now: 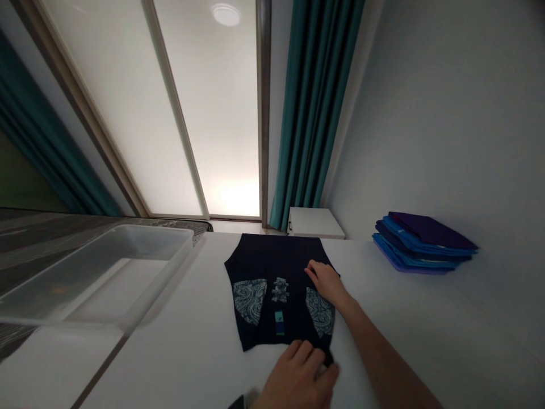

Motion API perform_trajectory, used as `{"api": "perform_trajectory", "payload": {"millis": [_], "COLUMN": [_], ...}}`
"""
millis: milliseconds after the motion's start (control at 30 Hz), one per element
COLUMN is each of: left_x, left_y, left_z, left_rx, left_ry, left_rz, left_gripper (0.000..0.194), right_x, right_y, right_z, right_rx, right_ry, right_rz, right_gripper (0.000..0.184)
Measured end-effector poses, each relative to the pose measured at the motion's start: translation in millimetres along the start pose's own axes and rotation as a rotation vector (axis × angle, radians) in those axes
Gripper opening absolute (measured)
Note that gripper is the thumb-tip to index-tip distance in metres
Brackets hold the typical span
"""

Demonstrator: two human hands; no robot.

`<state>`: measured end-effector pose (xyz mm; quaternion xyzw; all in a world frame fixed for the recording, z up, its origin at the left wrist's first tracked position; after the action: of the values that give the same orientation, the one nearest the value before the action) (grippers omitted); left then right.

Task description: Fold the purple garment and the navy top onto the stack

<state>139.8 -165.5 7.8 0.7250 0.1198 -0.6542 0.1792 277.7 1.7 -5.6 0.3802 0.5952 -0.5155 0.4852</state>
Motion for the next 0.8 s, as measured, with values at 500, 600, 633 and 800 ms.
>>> {"api": "perform_trajectory", "payload": {"millis": [500, 600, 633, 800], "left_x": [10.3, 9.8, 9.5, 4.7], "left_y": [-7.8, -10.8, -12.0, -22.1], "left_z": [-2.3, -10.7, -12.9, -13.0], "left_rx": [-0.369, -0.484, -0.512, -0.566], "left_ry": [-0.007, -0.001, 0.007, 0.072], "left_rz": [0.404, 0.423, 0.431, 0.524], "left_gripper": [0.043, 0.024, 0.018, 0.018], "right_x": [-12.4, -13.9, -14.6, -19.9], "right_y": [12.6, 12.6, 12.3, 10.0], "right_z": [6.1, 5.9, 6.0, 5.5], "right_rx": [0.052, 0.062, 0.066, 0.112], "right_ry": [0.094, 0.104, 0.105, 0.093], "right_rz": [-0.201, -0.202, -0.197, -0.138], "right_gripper": [0.021, 0.022, 0.022, 0.022]}}
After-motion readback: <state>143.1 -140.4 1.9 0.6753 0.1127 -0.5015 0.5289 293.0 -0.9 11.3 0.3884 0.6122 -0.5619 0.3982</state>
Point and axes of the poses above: each hand's wrist, its own z-axis away from the middle knuckle, its own x-axis out of the palm, y = z × x, the point moved 6 cm from there along -z, towards the middle knuckle, and after that the axes turned 13 degrees about -y, right-handed, at the moved point
